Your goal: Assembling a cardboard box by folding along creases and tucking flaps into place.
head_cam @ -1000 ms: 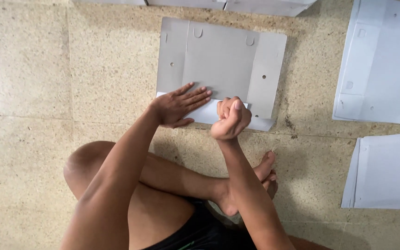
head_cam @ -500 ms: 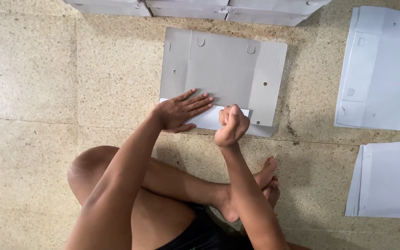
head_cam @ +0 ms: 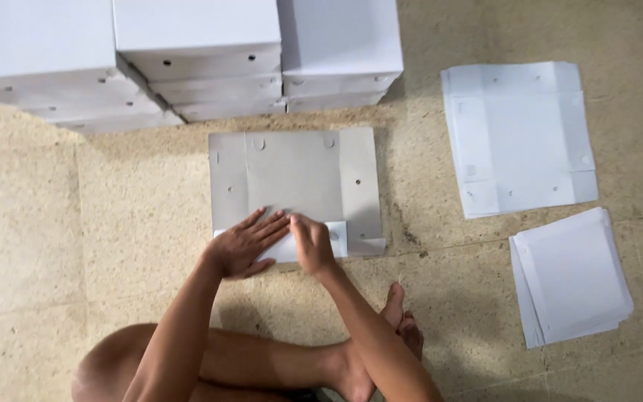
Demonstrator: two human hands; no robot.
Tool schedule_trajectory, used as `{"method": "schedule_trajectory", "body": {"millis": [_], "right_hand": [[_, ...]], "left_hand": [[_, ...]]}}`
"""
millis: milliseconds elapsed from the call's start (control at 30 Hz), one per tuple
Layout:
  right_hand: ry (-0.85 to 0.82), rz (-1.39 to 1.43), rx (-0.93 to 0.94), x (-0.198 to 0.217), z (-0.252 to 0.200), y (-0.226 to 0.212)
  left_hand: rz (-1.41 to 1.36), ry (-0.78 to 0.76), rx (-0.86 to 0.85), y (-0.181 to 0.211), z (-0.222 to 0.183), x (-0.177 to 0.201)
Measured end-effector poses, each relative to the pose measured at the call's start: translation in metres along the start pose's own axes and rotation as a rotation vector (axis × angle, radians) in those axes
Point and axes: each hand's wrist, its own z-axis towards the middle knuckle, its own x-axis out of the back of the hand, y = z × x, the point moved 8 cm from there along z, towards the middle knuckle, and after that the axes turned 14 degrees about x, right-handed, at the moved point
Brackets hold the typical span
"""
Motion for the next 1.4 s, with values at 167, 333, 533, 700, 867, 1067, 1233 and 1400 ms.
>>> {"method": "schedule_trajectory", "body": {"millis": [167,333,533,700,867,1067,1233,1400], "right_hand": [[-0.369,0.177,-0.049,0.019,-0.016,-0.060],[-0.842,-0.059,-0.116,0.044,-0.037,-0.089],[-0.430,-0.583,0.029,0.088,0.001,0.016],[0.034,-1.038,0.412,0.101,-0.004,0.020],[-0.043,-1.106,0.449,0.092,-0.003,0.021],[-0.055,-1.107,0.420,0.089,-0.004,0.018],[0.031,-0.960,0.350,0.096,-0.007,-0.005],[0.080,-0.904,0.300,0.102,-0.008,-0.006]], "left_hand": [[0.005,0.054,-0.011,0.002,0.005,0.022],[0.042,0.071,0.008,0.001,0.003,0.016],[0.057,0.071,0.030,0.001,0.001,0.010],[0.030,0.044,0.021,0.000,0.000,0.005],[0.132,-0.078,0.019,0.010,0.002,0.019],[0.273,0.007,0.081,0.035,0.002,0.017],[0.253,-0.037,0.441,0.092,0.023,0.004],[-0.227,0.251,0.614,0.143,0.038,0.006]]}}
